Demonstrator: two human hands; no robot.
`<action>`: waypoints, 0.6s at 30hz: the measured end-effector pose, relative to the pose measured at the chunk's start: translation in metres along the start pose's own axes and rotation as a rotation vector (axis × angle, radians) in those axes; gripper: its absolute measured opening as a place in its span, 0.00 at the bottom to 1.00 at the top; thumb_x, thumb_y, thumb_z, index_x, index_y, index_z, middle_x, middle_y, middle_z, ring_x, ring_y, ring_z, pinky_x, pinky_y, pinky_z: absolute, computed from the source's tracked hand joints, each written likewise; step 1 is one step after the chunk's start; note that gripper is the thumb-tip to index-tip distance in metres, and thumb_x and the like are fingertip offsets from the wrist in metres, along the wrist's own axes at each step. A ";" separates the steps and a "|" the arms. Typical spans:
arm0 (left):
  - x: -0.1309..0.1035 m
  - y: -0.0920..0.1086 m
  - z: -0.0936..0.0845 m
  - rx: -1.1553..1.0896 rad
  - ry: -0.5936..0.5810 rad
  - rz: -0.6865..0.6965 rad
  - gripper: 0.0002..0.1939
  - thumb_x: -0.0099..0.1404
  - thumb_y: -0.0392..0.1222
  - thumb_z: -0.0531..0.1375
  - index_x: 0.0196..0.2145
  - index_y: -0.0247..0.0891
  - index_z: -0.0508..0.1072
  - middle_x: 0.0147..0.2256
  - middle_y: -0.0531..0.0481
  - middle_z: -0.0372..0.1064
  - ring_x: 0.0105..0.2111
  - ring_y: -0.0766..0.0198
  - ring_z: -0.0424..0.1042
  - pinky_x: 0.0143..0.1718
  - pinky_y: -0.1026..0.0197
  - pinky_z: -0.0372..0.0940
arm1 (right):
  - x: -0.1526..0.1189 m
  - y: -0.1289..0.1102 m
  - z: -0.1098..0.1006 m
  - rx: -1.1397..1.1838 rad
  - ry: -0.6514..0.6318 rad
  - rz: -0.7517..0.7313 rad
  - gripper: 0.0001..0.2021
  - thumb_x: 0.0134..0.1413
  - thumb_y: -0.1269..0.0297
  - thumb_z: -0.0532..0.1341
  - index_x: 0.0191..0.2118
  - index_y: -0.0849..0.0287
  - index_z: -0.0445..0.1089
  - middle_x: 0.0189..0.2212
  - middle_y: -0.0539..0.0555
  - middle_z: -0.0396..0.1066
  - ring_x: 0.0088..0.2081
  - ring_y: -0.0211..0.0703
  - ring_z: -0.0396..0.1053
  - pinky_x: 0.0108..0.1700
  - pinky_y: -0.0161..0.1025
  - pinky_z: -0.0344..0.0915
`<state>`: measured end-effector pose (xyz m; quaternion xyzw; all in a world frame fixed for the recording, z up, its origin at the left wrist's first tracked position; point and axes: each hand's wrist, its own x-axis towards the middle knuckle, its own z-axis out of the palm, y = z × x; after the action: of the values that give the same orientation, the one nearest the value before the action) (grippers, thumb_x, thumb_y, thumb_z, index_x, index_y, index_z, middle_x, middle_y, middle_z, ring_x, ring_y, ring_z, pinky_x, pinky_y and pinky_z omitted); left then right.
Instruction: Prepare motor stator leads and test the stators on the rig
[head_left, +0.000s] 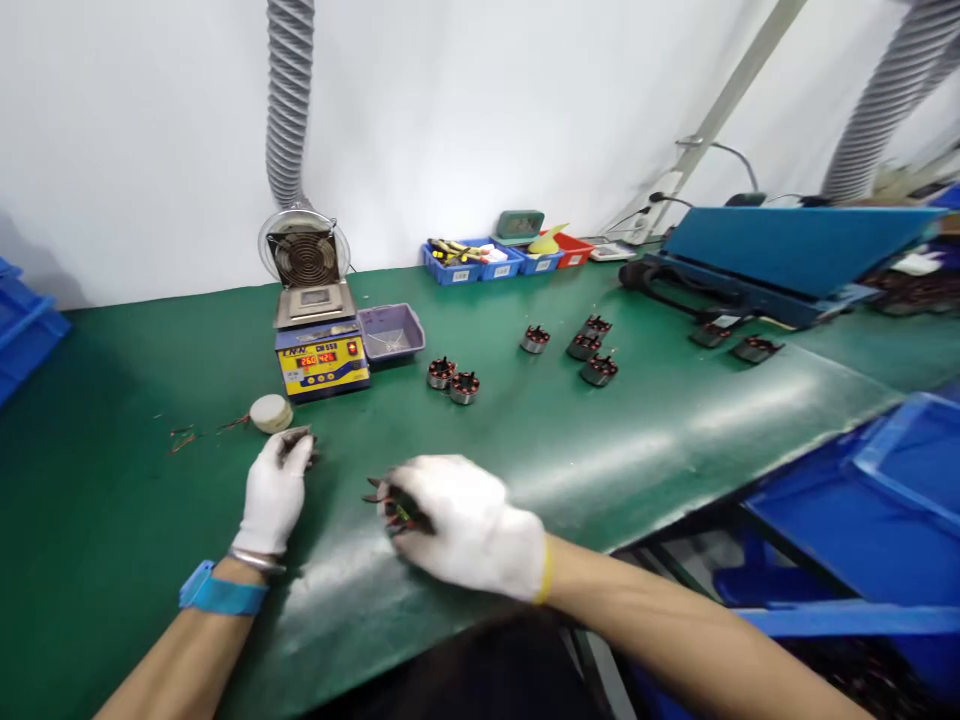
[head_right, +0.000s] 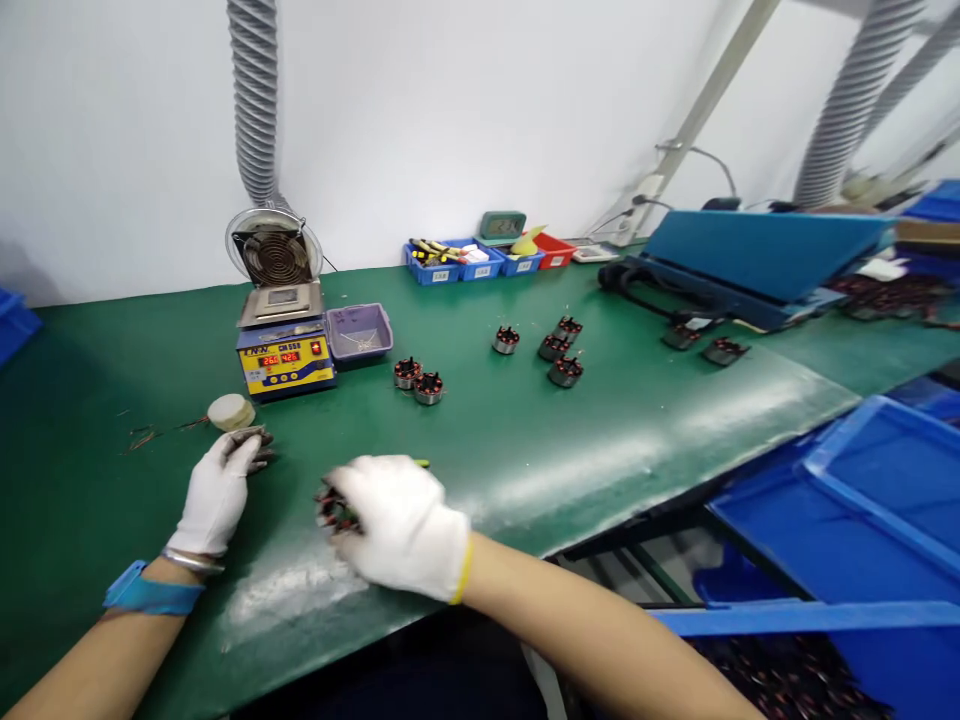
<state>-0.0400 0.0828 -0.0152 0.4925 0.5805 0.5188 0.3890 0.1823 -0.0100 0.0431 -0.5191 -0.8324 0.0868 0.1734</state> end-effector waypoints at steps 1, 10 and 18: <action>-0.001 -0.001 0.001 -0.003 -0.003 0.001 0.27 0.51 0.59 0.61 0.40 0.35 0.72 0.39 0.44 0.74 0.39 0.54 0.73 0.46 0.51 0.67 | -0.015 0.020 -0.011 -0.002 0.027 0.147 0.23 0.52 0.55 0.61 0.53 0.55 0.69 0.47 0.56 0.73 0.47 0.50 0.71 0.50 0.43 0.65; -0.011 0.006 0.011 0.033 -0.060 0.027 0.27 0.50 0.60 0.62 0.40 0.35 0.72 0.39 0.42 0.75 0.40 0.52 0.73 0.50 0.47 0.65 | -0.040 0.147 -0.057 -0.574 0.416 0.514 0.37 0.53 0.51 0.60 0.64 0.69 0.58 0.62 0.72 0.57 0.59 0.66 0.60 0.58 0.56 0.59; -0.008 0.005 0.006 0.033 -0.108 0.058 0.25 0.52 0.58 0.62 0.40 0.35 0.73 0.39 0.42 0.75 0.41 0.54 0.74 0.49 0.50 0.67 | 0.055 0.120 -0.021 -0.364 0.100 0.393 0.17 0.56 0.58 0.60 0.48 0.62 0.71 0.58 0.65 0.64 0.54 0.59 0.65 0.53 0.50 0.64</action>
<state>-0.0313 0.0764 -0.0120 0.5427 0.5527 0.4929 0.3963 0.2684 0.0921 0.0348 -0.6972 -0.7078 -0.0581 0.0980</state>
